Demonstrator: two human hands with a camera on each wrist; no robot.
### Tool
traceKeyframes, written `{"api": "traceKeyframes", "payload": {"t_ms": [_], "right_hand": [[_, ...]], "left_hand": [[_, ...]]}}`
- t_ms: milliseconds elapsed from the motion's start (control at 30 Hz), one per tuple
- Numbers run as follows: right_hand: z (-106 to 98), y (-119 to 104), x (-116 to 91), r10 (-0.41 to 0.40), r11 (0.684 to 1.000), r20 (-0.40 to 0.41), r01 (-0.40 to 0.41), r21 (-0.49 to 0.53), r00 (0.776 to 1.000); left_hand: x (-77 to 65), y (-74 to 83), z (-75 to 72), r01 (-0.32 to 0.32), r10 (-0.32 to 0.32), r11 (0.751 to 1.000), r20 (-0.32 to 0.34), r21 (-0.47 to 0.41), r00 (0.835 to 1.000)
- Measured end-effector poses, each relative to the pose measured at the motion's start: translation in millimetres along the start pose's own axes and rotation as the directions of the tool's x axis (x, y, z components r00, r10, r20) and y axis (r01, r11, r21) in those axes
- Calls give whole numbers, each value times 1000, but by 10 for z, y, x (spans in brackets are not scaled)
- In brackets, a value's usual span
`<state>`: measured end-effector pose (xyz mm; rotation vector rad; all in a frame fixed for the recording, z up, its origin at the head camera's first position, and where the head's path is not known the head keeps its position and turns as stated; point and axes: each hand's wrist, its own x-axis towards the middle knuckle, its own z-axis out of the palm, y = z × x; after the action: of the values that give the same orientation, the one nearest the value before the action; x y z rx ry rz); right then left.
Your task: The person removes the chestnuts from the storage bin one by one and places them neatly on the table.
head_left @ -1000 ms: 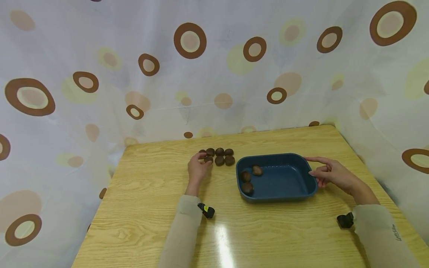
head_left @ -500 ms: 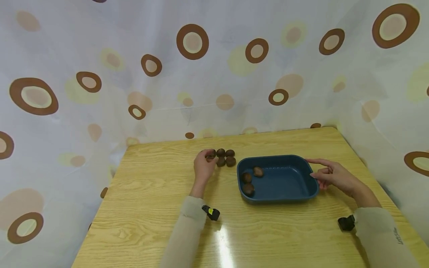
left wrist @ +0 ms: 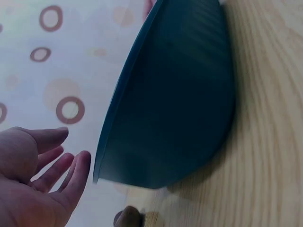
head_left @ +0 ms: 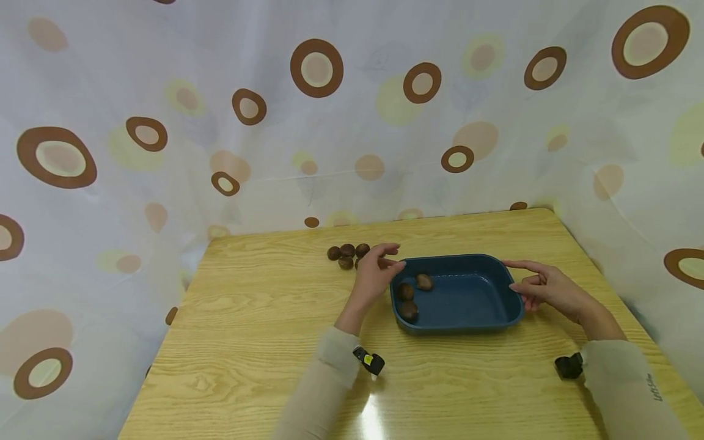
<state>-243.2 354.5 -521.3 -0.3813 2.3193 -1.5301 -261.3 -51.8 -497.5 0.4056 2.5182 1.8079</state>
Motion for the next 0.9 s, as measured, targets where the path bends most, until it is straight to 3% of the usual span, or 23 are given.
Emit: {"api": "traceKeyframes", "payload": {"t_ms": [133, 233, 500, 633, 900], "right_hand": [[2, -8, -1, 5, 1000, 1, -5, -3, 1000], [4, -11, -1, 10, 1000, 3, -10, 0, 1000], [14, -16, 1, 1, 1000, 10, -1, 11, 1000], [14, -23, 0, -3, 1000, 12, 3, 19, 1000], [27, -48, -15, -13, 1000, 10, 13, 25, 1000]], "left_hand": [[-35, 73, 155, -4, 3, 1000, 142, 4, 990], [-41, 123, 262, 33, -32, 999, 203, -3, 979], [-3, 224, 506, 196, -191, 980, 143, -24, 971], [38, 221, 562, 207, -209, 978, 109, 29, 972], [91, 134, 685, 218, -232, 970, 137, 112, 963]]}}
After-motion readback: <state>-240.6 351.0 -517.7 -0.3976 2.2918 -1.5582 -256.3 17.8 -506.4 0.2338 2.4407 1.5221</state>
